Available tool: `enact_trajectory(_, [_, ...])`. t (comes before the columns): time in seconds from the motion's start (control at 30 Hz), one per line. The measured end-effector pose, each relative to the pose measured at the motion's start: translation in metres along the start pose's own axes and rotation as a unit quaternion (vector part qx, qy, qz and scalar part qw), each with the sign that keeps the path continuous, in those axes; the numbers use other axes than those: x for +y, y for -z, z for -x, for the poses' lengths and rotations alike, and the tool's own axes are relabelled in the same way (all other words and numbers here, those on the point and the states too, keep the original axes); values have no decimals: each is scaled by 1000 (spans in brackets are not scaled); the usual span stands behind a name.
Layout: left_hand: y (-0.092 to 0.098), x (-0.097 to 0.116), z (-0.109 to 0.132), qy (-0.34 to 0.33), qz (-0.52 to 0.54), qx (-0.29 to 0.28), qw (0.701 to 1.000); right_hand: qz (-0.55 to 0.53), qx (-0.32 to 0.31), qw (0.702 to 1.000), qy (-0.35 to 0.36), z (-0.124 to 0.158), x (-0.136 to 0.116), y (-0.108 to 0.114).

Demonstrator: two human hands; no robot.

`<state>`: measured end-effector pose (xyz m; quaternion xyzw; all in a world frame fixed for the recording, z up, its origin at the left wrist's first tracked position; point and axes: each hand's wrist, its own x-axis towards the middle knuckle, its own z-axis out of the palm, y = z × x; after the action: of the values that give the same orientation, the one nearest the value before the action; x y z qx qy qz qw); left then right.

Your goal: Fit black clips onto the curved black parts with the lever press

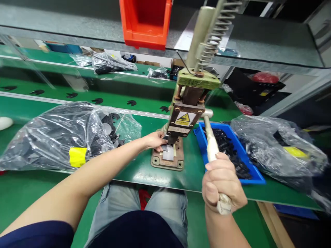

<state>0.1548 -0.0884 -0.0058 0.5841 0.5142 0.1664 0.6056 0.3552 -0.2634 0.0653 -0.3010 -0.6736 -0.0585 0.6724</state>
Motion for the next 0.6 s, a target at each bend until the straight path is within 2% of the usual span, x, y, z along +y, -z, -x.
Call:
enact_trajectory(0.1, [2,1,5,-39,-25,-11,999,14,10,1000,1,0,2,-2])
enact_trajectory(0.17, [17,1,10,-82,-51,-49,994,23,26,999,5,0,3,-3])
enact_trajectory(0.2, [31,1,13,-104,-88,-55,989,24,34,999,6,1,4,-4])
enact_trajectory(0.27, [71,-1,19,-126,-225,-11,966,21,39,999,7,1,4,-5])
enact_trajectory(0.3, [96,-3,22,-116,-329,54,936,19,39,999,5,1,4,-5])
enact_trajectory(0.33, [123,-5,25,-75,-426,124,893,16,38,999,4,1,4,-5])
enact_trajectory(0.37, [151,-8,26,-41,-458,166,872,13,38,999,1,2,4,-5])
enact_trajectory(0.43, [203,-15,28,15,-490,203,847,8,38,999,1,2,4,-5])
enact_trajectory(0.5, [242,-23,26,60,-514,220,827,6,41,999,-3,4,5,-4])
enact_trajectory(0.53, [256,-27,23,75,-523,222,819,8,42,999,-5,4,5,-4])
enact_trajectory(0.6, [272,-35,16,92,-536,217,811,14,44,999,-10,5,6,-3])
